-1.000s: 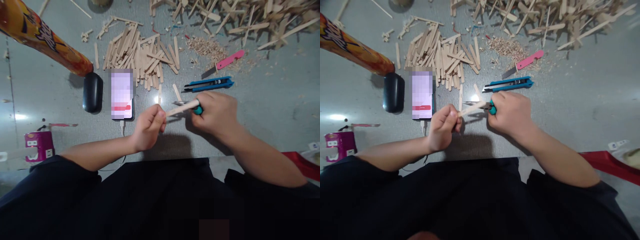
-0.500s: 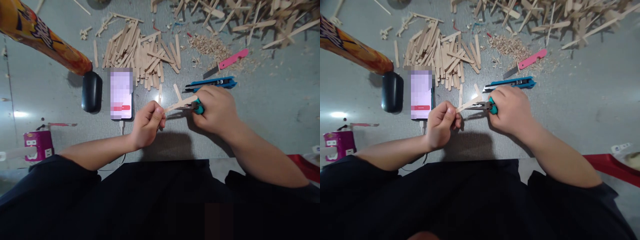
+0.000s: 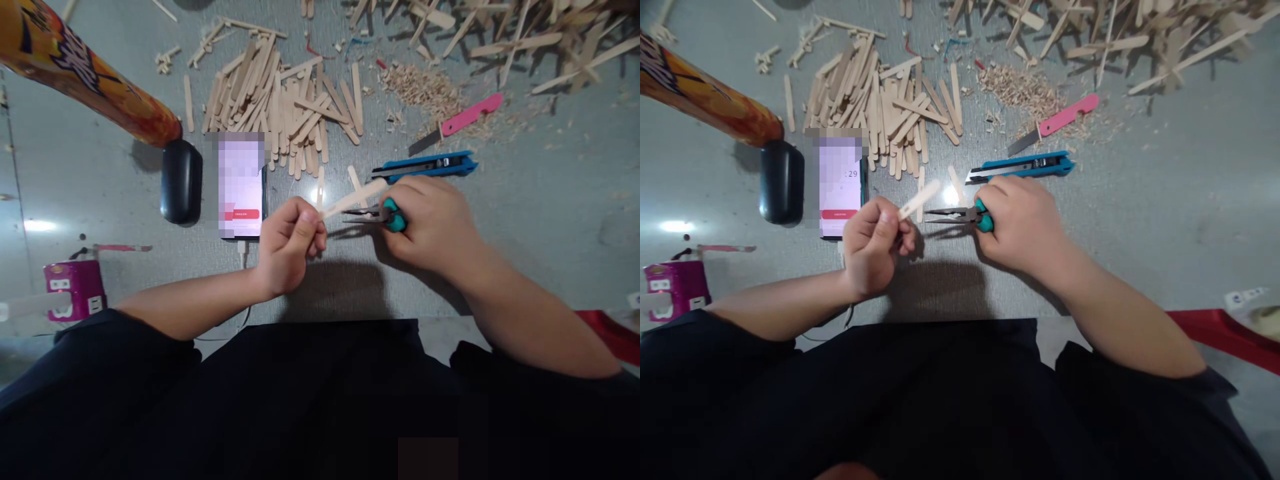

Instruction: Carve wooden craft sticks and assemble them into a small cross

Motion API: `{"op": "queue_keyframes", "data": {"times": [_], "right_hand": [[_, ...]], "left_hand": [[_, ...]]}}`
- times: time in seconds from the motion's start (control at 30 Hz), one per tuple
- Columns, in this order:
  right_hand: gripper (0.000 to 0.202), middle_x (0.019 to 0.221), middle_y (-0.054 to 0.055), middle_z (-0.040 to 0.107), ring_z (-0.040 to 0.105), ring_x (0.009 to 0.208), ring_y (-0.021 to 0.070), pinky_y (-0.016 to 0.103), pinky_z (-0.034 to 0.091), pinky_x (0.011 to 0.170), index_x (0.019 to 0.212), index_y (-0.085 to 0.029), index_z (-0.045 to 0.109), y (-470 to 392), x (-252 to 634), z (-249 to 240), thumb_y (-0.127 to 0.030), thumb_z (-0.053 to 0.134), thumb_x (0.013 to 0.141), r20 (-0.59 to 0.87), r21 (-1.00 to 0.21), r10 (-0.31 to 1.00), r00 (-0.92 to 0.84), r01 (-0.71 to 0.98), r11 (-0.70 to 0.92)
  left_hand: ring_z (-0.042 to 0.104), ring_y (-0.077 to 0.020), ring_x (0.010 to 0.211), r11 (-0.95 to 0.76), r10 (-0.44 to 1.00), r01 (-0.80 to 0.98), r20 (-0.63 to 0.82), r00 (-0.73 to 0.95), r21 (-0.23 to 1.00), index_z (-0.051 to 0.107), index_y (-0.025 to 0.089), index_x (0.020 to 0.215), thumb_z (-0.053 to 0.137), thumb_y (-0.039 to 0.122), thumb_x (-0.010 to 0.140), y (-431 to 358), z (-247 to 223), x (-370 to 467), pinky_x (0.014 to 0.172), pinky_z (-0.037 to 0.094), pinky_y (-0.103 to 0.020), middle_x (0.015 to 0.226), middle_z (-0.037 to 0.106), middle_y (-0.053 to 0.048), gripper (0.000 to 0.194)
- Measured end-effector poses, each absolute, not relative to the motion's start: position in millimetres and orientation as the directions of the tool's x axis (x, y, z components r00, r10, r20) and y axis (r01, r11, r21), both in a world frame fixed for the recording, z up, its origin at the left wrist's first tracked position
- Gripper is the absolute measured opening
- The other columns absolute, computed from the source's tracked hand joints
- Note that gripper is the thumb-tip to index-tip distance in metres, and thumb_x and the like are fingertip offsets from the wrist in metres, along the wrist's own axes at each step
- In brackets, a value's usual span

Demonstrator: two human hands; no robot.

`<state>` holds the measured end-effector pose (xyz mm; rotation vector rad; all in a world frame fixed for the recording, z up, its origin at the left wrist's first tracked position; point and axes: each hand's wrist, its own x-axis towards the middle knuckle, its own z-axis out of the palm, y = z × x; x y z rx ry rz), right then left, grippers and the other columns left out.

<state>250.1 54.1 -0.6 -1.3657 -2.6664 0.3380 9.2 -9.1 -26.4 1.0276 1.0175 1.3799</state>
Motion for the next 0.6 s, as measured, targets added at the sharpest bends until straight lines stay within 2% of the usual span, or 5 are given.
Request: {"op": "queue_keyframes", "data": {"times": [0.1,0.17,0.27,0.37,0.6], "right_hand": [[0.022,0.116,0.018,0.074,0.067,0.107,0.0387,0.049,0.044,0.088,0.109,-0.019,0.072,53.9,251.0,0.7,-0.028,0.060,0.093,0.002,-0.119,0.840,-0.542,0.834,0.538],[0.030,0.122,0.020,0.073,0.066,0.113,0.0421,0.051,0.044,0.091,0.119,-0.016,0.073,53.2,251.3,2.1,-0.035,0.062,0.098,0.000,-0.071,0.859,-0.512,0.857,0.511],[0.044,0.121,0.022,0.071,0.064,0.115,0.0451,0.054,0.045,0.094,0.123,-0.015,0.072,51.3,251.4,4.5,-0.054,0.061,0.106,0.008,-0.101,0.866,-0.499,0.862,0.497],[0.047,0.118,0.022,0.071,0.063,0.112,0.0452,0.055,0.045,0.092,0.119,-0.018,0.071,49.4,251.6,6.5,-0.062,0.058,0.108,0.012,-0.143,0.855,-0.519,0.845,0.515],[0.047,0.116,0.021,0.071,0.063,0.110,0.0449,0.056,0.045,0.091,0.118,-0.020,0.071,49.0,253.2,7.1,-0.063,0.055,0.110,0.040,-0.173,0.842,-0.537,0.827,0.535]], "left_hand": [[0.048,-0.0050,0.046,-0.056,0.984,-0.300,0.001,-0.179,0.952,0.061,0.021,0.082,0.076,0.055,0.106,-6.3,-29.3,10.4,0.045,0.041,-0.018,0.063,0.065,0.003,0.044],[0.053,-0.0053,0.049,-0.016,0.985,-0.307,-0.037,-0.169,0.952,0.060,0.021,0.083,0.076,0.058,0.105,-5.1,-30.9,10.8,0.048,0.044,-0.019,0.069,0.071,0.001,0.046],[0.070,-0.0090,0.065,0.052,0.993,-0.319,-0.083,-0.085,0.946,0.058,0.021,0.084,0.075,0.060,0.105,-5.2,-32.0,10.8,0.057,0.054,-0.021,0.093,0.084,-0.007,0.048],[0.080,-0.0134,0.082,0.080,0.994,-0.337,-0.100,-0.044,0.938,0.056,0.020,0.084,0.075,0.060,0.105,-6.1,-32.4,10.6,0.063,0.059,-0.023,0.119,0.087,-0.013,0.049],[0.081,-0.0144,0.084,0.107,0.991,-0.316,-0.125,-0.038,0.943,0.055,0.021,0.083,0.075,0.061,0.104,-4.6,-32.7,9.6,0.059,0.055,-0.023,0.123,0.087,-0.014,0.050]]}}
